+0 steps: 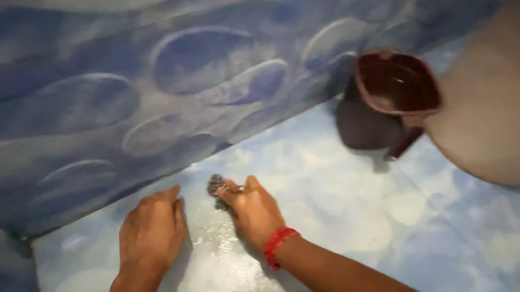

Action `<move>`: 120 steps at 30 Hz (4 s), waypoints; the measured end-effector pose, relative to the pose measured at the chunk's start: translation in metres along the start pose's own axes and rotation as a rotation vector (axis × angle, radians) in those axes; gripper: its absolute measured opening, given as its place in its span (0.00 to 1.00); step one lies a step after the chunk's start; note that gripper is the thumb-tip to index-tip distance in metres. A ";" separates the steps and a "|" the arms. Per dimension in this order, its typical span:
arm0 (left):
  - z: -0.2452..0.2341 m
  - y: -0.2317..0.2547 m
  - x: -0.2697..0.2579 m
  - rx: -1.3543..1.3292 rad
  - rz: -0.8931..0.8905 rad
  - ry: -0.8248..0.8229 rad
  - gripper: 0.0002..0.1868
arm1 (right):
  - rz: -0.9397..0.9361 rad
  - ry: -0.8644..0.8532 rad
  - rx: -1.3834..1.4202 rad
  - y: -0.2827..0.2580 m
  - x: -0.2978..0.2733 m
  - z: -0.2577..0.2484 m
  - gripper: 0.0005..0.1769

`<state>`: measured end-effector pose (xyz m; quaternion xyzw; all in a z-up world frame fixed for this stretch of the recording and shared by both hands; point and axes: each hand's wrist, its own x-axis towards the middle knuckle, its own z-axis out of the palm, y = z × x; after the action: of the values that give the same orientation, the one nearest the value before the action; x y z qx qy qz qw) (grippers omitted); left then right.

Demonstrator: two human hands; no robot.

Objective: The person scrubs the tiled floor and the lower edge of the wall using a metal scouring pad, then dips a small brown pitcher into a bucket of water and pours it over the floor.

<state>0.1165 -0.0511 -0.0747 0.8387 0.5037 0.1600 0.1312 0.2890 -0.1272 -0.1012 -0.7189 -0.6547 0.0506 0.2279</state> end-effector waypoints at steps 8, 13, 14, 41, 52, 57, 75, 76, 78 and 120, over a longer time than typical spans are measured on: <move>-0.045 0.098 0.059 -0.092 -0.254 -0.195 0.17 | 0.178 0.028 0.242 -0.006 0.006 -0.019 0.23; -0.020 0.144 0.097 -0.414 -0.243 0.051 0.20 | 0.191 0.071 0.258 0.025 -0.003 -0.038 0.27; -0.004 0.151 0.091 -0.416 -0.242 0.030 0.20 | 0.211 0.064 0.256 0.032 -0.014 -0.041 0.27; 0.106 0.267 0.139 -0.663 -0.656 0.224 0.12 | 0.367 -0.057 0.204 0.216 -0.076 -0.139 0.23; 0.049 0.228 0.114 -0.265 -0.445 0.489 0.16 | 0.289 -0.158 -0.037 0.258 0.000 -0.219 0.14; 0.013 0.309 0.093 -0.126 0.143 0.638 0.16 | 0.228 0.111 0.028 0.283 0.016 -0.218 0.20; 0.219 0.312 0.145 -0.428 0.396 0.011 0.33 | 0.071 0.185 -0.007 0.320 -0.013 -0.127 0.24; 0.221 0.311 0.149 -0.426 0.394 0.012 0.33 | -0.010 0.392 -0.126 0.321 -0.003 -0.123 0.29; 0.221 0.317 0.153 -0.624 0.147 -0.104 0.36 | 0.073 0.297 0.014 0.319 0.003 -0.122 0.27; 0.119 0.374 0.096 0.452 0.708 0.198 0.37 | -0.071 0.068 -0.848 0.362 -0.079 -0.139 0.32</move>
<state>0.5066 -0.1441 -0.0279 0.9480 0.2175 0.1605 -0.1679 0.6620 -0.2535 -0.1372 -0.7272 -0.6341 -0.2546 -0.0650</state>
